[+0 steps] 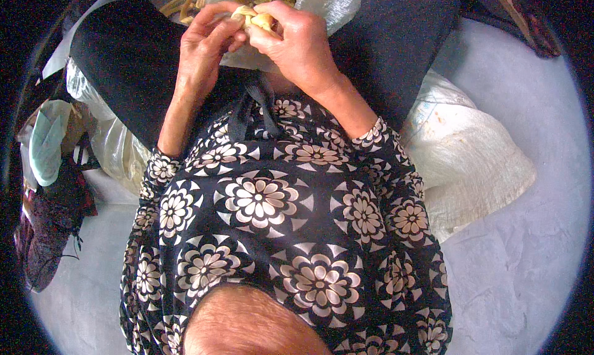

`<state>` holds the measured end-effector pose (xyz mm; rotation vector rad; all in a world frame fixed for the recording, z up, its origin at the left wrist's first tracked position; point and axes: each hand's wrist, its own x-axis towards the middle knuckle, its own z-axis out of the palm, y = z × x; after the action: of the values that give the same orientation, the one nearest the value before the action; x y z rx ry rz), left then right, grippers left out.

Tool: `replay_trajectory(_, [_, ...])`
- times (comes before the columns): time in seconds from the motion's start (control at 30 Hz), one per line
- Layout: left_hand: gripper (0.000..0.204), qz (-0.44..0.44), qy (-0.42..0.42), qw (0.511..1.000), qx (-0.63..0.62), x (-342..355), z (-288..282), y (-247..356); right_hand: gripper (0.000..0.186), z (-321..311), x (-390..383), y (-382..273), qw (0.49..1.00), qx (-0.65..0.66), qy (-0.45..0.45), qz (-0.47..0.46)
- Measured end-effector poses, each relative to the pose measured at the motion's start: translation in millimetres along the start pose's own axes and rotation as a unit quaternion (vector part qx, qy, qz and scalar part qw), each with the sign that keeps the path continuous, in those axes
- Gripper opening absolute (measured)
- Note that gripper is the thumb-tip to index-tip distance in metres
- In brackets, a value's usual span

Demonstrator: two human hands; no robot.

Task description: The person sits cross-legged on the floor and peels thin strips from a yellow vegetable using their hands. They place the peeled strips into a plastic bag and discard the outer layers onto a wooden board.

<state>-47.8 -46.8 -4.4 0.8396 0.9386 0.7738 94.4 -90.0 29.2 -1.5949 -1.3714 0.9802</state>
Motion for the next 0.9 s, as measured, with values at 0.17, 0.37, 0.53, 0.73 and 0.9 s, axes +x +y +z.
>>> replay_trajectory(0.17, [0.020, 0.013, -0.031, 0.999, 0.023, -5, 7, 8, 0.020, -2, 1, 0, 0.999, 0.047, 0.021, -0.011])
replay_trajectory(0.37, [0.021, 0.055, -0.048, 0.993, 0.092, -10, 16, 19, 0.019, -6, 7, 11, 0.998, 0.045, 0.024, -0.034])
replay_trajectory(0.53, [0.022, 0.038, -0.043, 0.995, 0.079, -8, 13, 21, 0.020, -8, 6, 8, 0.981, 0.170, -0.032, 0.092])
replay_trajectory(0.73, [0.019, 0.119, -0.049, 0.982, 0.138, -13, 20, 18, 0.019, -4, 11, 14, 0.986, 0.152, 0.001, 0.067])
replay_trajectory(0.9, [0.020, 0.139, -0.014, 0.964, 0.226, -17, 22, 15, 0.017, 0, 13, 17, 0.994, 0.095, 0.019, 0.053])
